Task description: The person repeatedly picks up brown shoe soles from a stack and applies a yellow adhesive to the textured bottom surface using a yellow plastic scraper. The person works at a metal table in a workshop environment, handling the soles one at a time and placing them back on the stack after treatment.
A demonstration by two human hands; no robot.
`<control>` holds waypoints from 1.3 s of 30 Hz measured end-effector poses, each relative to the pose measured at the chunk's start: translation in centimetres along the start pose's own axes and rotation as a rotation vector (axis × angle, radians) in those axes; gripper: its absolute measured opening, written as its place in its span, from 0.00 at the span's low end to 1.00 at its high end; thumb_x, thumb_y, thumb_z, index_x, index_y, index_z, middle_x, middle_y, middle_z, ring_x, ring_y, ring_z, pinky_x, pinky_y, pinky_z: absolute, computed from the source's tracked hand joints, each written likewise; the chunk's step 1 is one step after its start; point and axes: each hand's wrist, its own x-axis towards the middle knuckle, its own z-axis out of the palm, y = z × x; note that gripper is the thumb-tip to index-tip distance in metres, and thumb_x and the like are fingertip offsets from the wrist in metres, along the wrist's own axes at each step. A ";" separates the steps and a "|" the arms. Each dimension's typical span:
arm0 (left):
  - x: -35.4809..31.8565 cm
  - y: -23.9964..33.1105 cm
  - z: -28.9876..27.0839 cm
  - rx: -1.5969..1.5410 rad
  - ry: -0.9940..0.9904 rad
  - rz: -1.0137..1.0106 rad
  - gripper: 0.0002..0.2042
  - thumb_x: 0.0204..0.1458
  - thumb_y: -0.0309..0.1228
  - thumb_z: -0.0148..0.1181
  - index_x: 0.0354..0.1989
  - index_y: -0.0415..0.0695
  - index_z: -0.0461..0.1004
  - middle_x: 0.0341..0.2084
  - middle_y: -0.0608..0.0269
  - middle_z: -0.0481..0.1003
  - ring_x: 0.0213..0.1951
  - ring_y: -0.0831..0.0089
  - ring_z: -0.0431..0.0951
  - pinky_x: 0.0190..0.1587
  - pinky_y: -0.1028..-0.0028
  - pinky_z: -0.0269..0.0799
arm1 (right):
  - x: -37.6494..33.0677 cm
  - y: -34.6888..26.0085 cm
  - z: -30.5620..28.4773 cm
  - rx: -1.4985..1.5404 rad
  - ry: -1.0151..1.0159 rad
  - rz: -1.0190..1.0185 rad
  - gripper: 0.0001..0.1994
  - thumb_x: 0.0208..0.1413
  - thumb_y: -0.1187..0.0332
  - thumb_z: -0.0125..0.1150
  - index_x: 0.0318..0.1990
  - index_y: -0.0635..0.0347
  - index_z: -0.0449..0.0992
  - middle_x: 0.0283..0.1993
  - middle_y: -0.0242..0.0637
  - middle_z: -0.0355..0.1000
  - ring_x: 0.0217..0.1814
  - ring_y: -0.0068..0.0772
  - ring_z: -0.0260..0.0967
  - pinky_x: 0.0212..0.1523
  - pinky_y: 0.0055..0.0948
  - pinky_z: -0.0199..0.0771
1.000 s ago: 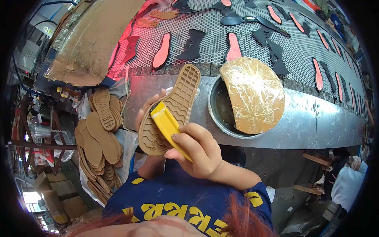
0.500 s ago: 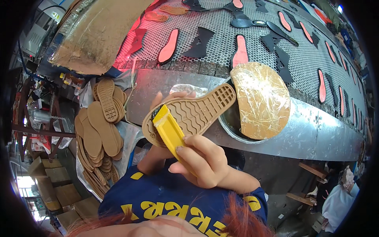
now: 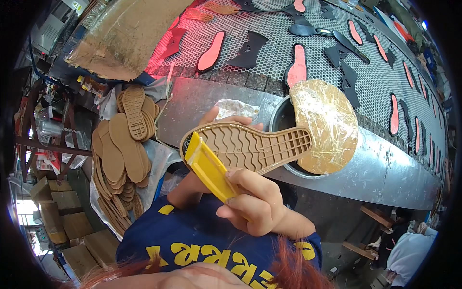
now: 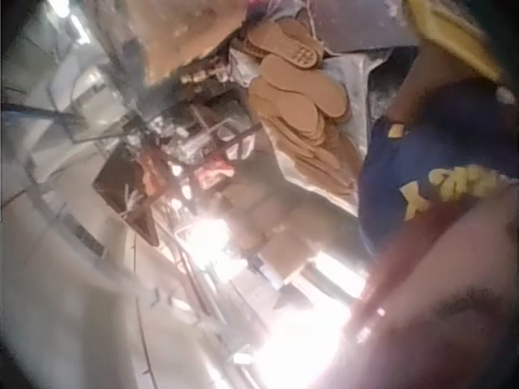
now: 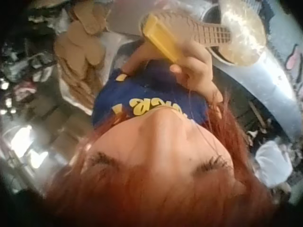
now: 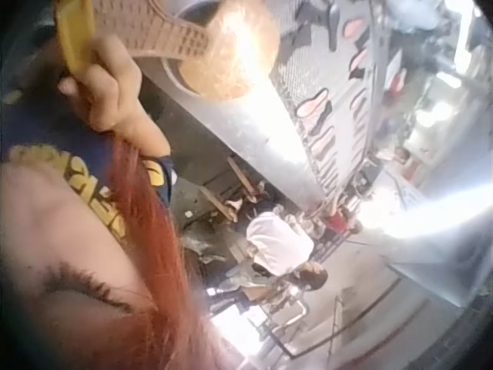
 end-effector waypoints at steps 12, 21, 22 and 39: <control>1.2 1.5 -3.2 0.487 -0.214 0.195 0.47 0.49 0.40 0.65 0.70 0.55 0.35 0.59 0.42 0.58 0.59 0.49 0.64 0.56 0.47 0.67 | -1.5 0.8 -2.3 0.017 0.263 0.171 0.14 0.53 0.69 0.62 0.39 0.57 0.61 0.48 0.53 0.65 0.46 0.37 0.70 0.46 0.28 0.73; 4.2 2.9 -5.1 -0.171 0.086 -0.114 0.41 0.54 0.66 0.32 0.57 0.36 0.60 0.43 0.36 0.70 0.35 0.49 0.78 0.36 0.48 0.79 | -0.7 3.1 -1.7 0.280 0.418 0.368 0.11 0.59 0.82 0.49 0.48 0.67 0.65 0.49 0.58 0.71 0.53 0.44 0.70 0.55 0.36 0.69; 4.6 2.6 -5.2 -0.168 0.074 -0.195 0.41 0.54 0.66 0.32 0.56 0.36 0.62 0.43 0.38 0.71 0.34 0.50 0.79 0.34 0.49 0.80 | -0.4 3.5 -1.7 0.231 0.387 0.326 0.10 0.58 0.83 0.50 0.48 0.67 0.66 0.48 0.56 0.72 0.51 0.42 0.71 0.52 0.35 0.70; 5.7 -0.5 -4.7 -0.317 -0.008 -0.495 0.36 0.57 0.62 0.30 0.56 0.39 0.62 0.35 0.32 0.73 0.23 0.48 0.79 0.21 0.57 0.80 | -0.9 3.2 -2.9 -0.021 -0.079 0.259 0.07 0.54 0.85 0.53 0.40 0.68 0.71 0.37 0.43 0.75 0.35 0.31 0.72 0.39 0.27 0.73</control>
